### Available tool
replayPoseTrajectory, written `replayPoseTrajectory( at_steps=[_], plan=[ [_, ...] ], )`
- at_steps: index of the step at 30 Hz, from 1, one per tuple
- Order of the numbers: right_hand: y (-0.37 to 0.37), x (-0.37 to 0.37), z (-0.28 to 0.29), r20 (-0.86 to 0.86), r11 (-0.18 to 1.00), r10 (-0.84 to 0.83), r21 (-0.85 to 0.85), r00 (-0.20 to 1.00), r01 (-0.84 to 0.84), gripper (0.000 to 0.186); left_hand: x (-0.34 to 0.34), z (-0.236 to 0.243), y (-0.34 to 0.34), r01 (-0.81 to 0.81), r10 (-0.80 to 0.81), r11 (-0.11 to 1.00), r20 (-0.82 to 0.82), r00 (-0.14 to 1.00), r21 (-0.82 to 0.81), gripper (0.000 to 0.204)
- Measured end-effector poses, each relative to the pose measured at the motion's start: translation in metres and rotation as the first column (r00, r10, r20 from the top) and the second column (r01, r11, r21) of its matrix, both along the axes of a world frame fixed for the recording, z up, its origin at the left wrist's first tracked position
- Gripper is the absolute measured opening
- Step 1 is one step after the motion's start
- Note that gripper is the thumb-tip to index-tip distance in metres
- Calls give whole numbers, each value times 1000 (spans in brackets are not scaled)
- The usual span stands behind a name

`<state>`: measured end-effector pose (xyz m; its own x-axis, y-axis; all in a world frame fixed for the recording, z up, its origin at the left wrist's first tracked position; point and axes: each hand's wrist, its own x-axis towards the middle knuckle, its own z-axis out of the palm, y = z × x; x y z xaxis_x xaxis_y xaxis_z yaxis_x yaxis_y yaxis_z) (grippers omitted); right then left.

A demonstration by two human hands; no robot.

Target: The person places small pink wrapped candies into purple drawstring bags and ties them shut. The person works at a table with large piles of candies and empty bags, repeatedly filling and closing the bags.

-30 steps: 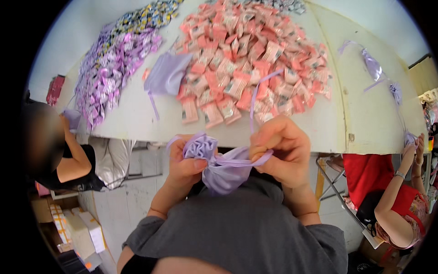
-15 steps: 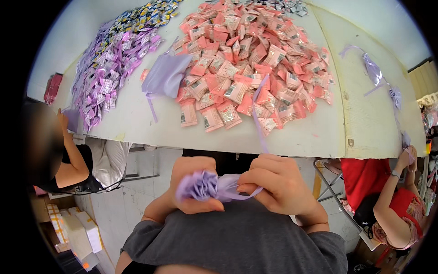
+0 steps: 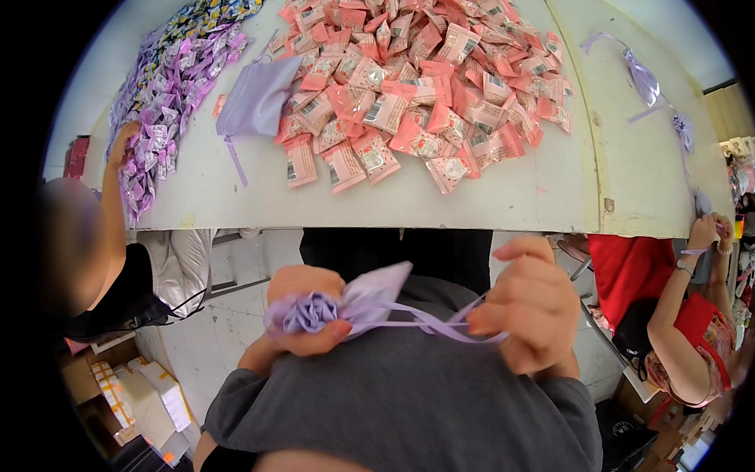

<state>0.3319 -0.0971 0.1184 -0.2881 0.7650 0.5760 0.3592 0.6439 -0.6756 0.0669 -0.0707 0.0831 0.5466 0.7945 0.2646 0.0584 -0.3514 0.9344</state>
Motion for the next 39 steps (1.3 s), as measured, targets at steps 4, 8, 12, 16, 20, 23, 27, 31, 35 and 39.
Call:
replayPoseTrajectory(
  at_steps=[4,8,12,16,20,23,27,31,35,39],
  plan=[
    [15,-17,-18,-573,951,18,-243,819,-191,19,14,4,11,42,-20,953,77,997,-301,24],
    [32,-18,-25,-924,755,35,-225,380,-616,18,5,6,35,109,-143,926,-66,988,-361,36],
    [48,-7,-36,-992,695,-124,-69,-25,-716,15,-27,11,53,-98,58,975,-196,979,-199,25],
    [52,-12,-40,-992,764,-96,-129,86,-632,15,-41,4,55,-177,152,976,-185,971,-129,14],
    [55,-13,-38,-992,767,-62,-118,111,-631,16,-48,-3,63,-126,110,957,-74,991,-261,23],
    [61,-23,-30,-995,748,-47,-90,83,-658,16,-27,-11,69,19,52,977,323,945,-214,36],
    [65,-37,-18,-997,696,-26,-68,70,-715,19,16,-8,69,331,62,909,869,491,-252,43],
    [58,-24,-23,-998,664,26,60,-58,-745,21,12,-25,67,645,27,757,991,127,-104,41],
    [42,-11,-28,-988,690,60,145,-144,-709,21,-2,-33,50,530,106,826,977,183,-189,37],
    [40,-8,-33,-996,636,21,81,-88,-768,21,8,-15,46,337,185,835,800,570,-434,32]
  ],
)
